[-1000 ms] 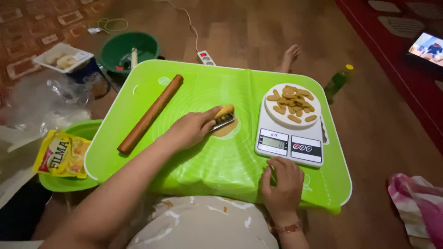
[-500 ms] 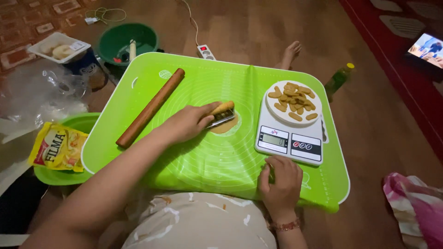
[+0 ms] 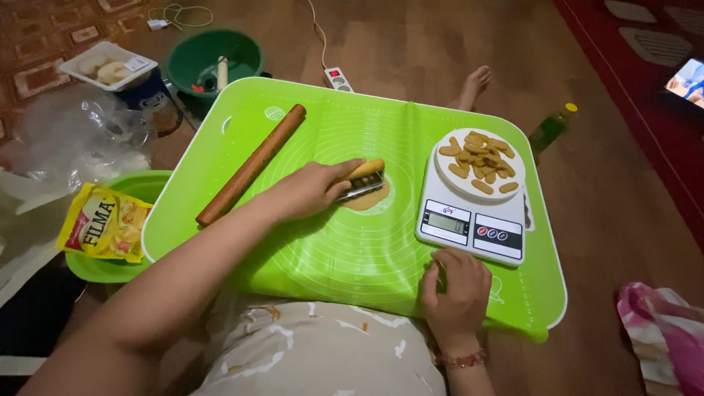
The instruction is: The person weighs pieces of dough by hand, placing them on a scale, then shifting and kneading them on a pastry mat until the desired weight is achieved.
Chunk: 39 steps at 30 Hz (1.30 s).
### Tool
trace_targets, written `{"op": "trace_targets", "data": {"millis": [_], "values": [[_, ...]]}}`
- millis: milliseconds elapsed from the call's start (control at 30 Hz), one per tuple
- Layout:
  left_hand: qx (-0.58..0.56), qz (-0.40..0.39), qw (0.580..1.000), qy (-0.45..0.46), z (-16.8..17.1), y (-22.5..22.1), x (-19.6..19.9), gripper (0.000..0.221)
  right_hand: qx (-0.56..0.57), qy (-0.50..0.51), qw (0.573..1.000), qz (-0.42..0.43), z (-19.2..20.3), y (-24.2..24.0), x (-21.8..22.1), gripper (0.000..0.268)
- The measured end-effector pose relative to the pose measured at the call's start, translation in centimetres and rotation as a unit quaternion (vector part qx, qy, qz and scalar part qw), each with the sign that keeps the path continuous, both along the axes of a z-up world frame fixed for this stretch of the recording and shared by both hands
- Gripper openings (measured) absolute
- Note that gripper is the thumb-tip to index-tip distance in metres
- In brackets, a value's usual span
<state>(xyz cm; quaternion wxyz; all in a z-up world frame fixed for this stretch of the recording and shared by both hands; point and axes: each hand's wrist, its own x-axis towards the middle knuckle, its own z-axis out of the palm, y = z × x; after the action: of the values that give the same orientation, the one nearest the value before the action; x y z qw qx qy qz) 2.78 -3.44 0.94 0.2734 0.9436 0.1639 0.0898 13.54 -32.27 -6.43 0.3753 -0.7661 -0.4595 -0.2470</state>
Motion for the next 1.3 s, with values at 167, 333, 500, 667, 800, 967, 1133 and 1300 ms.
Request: {"op": "trace_targets", "data": {"millis": [167,333,500,667,800,967,1133,1300], "values": [[-0.046,0.007,0.998,-0.047,-0.3,2.4,0.7,0.050,-0.005,0.011,1.000,-0.005,0.0,0.0,0.1,0.017],[-0.095,0.082,0.978,-0.169,2.4,4.8,-1.1,0.047,-0.014,0.003,1.000,-0.005,-0.1,-0.1,-0.1,0.019],[-0.094,0.124,0.956,-0.248,-0.4,6.5,-1.5,0.052,-0.014,0.016,1.000,0.005,0.3,0.2,-0.2,0.018],[0.080,0.140,0.968,-0.192,-1.1,5.4,0.2,0.048,-0.043,0.071,0.997,0.006,1.5,0.5,0.7,0.021],[0.164,0.167,0.956,-0.176,-2.6,4.9,0.9,0.047,-0.068,0.090,0.992,0.057,5.1,3.1,0.8,0.022],[0.268,0.027,0.912,-0.309,-1.2,3.4,-0.8,0.021,-0.114,0.099,0.974,0.166,6.4,8.2,-0.4,0.022],[0.123,-0.030,0.958,-0.256,-3.0,3.6,-1.5,0.023,-0.153,0.185,0.963,0.126,4.0,12.0,1.7,0.035],[0.023,-0.009,0.967,-0.253,-6.4,4.3,0.2,0.029,-0.188,0.250,0.947,0.076,6.0,15.5,5.2,0.032]]}}
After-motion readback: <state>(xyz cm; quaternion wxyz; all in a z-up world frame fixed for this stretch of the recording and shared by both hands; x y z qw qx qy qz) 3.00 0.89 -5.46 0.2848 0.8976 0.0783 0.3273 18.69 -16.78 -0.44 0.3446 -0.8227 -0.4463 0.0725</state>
